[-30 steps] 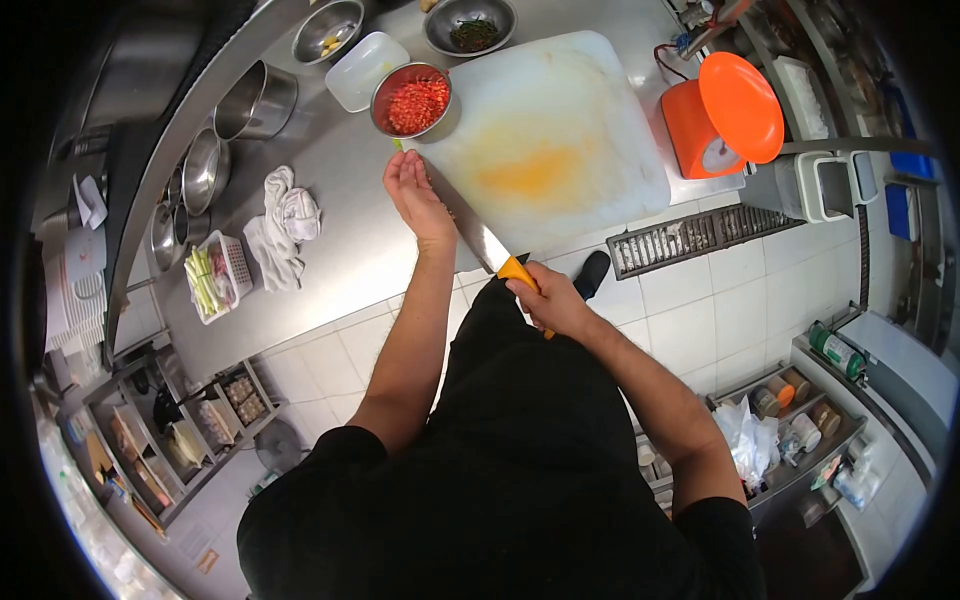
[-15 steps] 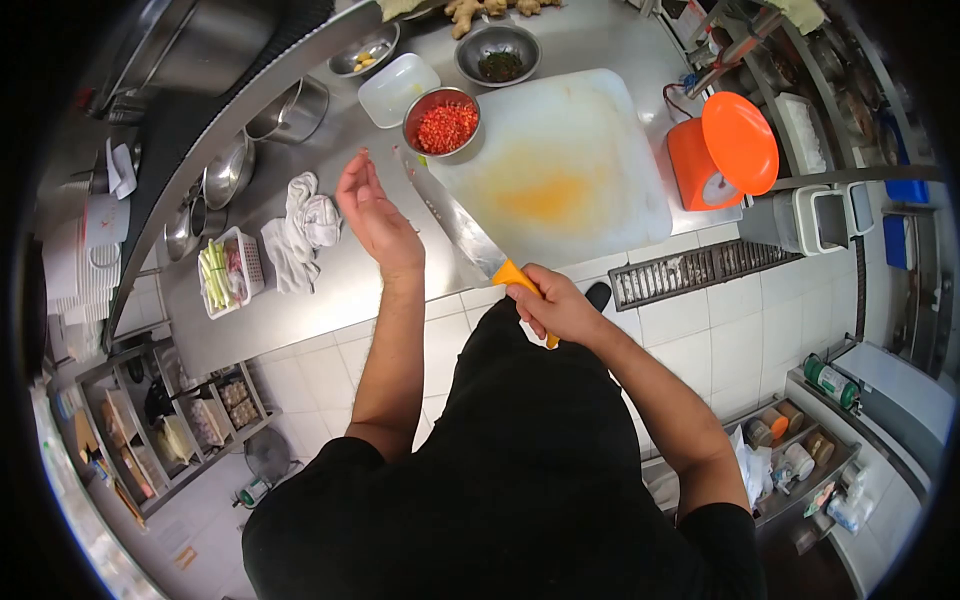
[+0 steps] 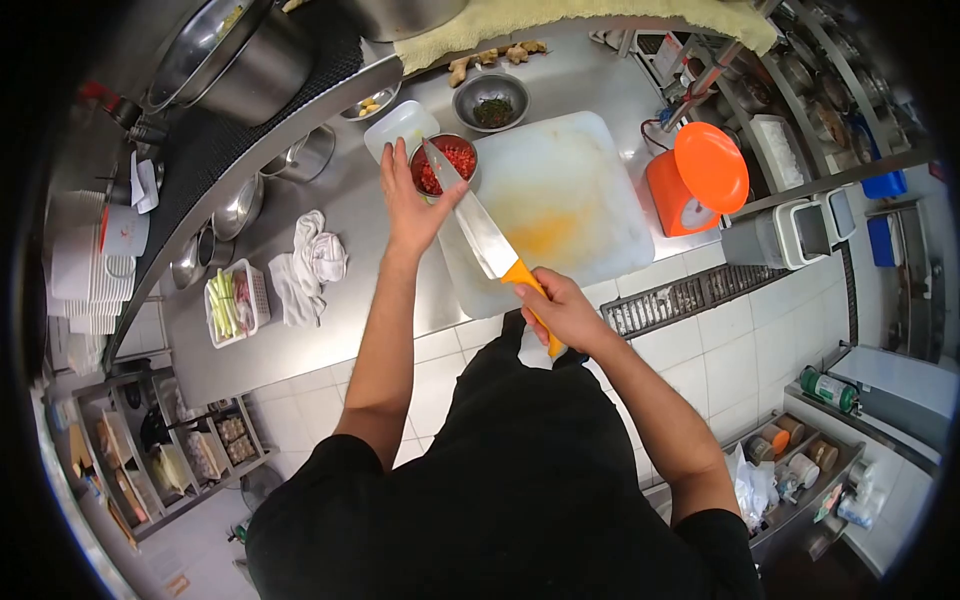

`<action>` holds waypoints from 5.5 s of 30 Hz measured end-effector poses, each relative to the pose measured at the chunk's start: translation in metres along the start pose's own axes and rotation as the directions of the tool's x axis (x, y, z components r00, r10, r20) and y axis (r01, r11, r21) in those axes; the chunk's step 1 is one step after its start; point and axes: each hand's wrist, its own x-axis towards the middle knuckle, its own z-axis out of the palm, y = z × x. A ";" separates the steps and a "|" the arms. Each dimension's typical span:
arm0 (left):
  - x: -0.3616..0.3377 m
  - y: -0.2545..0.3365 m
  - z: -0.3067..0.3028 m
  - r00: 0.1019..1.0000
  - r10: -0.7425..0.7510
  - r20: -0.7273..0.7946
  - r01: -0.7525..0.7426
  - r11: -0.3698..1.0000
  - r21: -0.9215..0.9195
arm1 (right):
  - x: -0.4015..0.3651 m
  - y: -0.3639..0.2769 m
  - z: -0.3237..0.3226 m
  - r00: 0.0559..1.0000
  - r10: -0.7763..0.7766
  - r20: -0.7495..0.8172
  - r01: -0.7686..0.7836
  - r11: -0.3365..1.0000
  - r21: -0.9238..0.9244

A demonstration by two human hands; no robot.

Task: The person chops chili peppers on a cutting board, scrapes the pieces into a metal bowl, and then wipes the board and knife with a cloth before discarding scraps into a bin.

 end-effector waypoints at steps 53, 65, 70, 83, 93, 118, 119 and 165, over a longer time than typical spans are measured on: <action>0.019 -0.061 -0.047 0.815 -0.556 0.165 0.568 0.705 -0.426 | 0.031 0.080 -0.017 0.964 -0.264 -0.022 0.152 0.622 -0.768; 0.021 -0.020 -0.019 0.793 -0.531 0.299 0.610 0.704 -0.364 | -0.042 0.087 -0.069 0.986 0.002 -0.168 -0.067 0.920 -0.386; 0.033 0.009 0.044 0.770 -0.472 0.430 0.624 0.697 -0.353 | -0.099 0.132 -0.118 0.870 0.062 -0.490 -0.077 0.997 -0.011; 0.014 0.056 0.128 0.758 -0.579 0.299 0.640 0.749 -0.172 | -0.126 0.173 -0.150 0.825 0.086 -0.559 -0.098 0.995 0.009; -0.144 -0.075 -0.018 0.804 -0.518 -0.292 0.546 0.837 0.019 | -0.082 0.179 -0.086 0.882 -0.171 -0.440 -0.045 0.898 -0.439; -0.084 -0.208 -0.198 0.804 -0.592 -0.056 0.530 0.671 0.519 | 0.010 0.104 0.151 0.951 -0.021 -0.309 -0.035 0.985 -0.172; -0.081 -0.209 -0.198 0.794 -0.606 -0.042 0.538 0.671 0.510 | 0.007 0.101 0.153 0.945 -0.016 -0.327 -0.037 0.987 -0.156; -0.160 0.142 0.072 0.524 -0.564 0.638 -0.033 0.735 0.677 | -0.222 0.251 -0.467 0.038 0.183 -0.982 0.203 0.961 0.187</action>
